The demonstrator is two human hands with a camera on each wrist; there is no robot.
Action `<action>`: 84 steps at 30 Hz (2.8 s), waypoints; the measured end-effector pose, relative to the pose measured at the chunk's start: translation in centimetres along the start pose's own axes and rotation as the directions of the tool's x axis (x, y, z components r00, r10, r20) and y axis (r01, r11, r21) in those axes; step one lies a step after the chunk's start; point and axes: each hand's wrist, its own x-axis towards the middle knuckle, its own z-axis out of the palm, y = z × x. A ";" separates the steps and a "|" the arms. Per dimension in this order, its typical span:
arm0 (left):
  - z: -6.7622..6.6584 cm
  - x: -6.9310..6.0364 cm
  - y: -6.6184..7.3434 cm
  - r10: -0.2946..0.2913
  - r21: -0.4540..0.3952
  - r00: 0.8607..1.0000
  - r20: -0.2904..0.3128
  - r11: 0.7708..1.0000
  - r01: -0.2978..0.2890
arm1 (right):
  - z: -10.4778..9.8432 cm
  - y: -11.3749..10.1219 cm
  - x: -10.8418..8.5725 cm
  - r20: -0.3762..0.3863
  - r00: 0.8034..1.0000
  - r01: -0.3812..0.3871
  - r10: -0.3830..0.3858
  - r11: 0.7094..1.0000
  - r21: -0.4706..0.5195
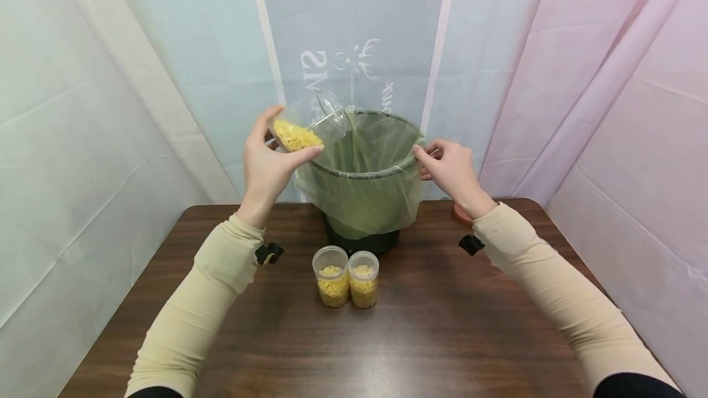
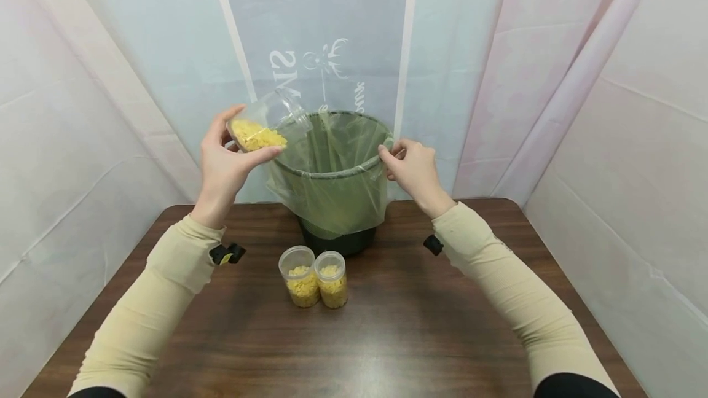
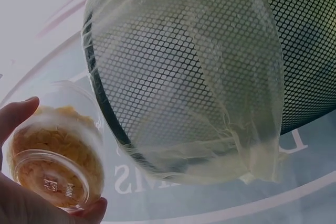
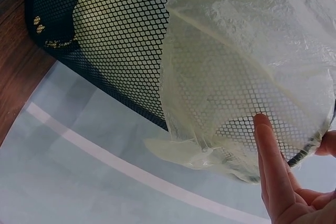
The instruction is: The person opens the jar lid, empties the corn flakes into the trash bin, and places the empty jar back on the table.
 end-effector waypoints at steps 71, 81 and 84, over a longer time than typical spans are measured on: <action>1.6 2.0 -2.5 0.020 0.096 1.000 0.005 0.995 -0.020 | 0.1 -0.3 -0.2 -0.016 1.000 0.006 -0.006 1.000 0.006; 1.6 2.1 -2.7 0.047 0.075 0.999 0.009 0.996 -0.048 | 0.1 -0.2 -0.1 -0.014 1.000 -0.003 0.004 1.000 0.020; 1.6 2.2 -2.8 0.063 0.066 0.998 0.011 0.996 -0.063 | 0.1 -0.2 -0.1 -0.014 1.000 -0.001 0.001 1.000 0.017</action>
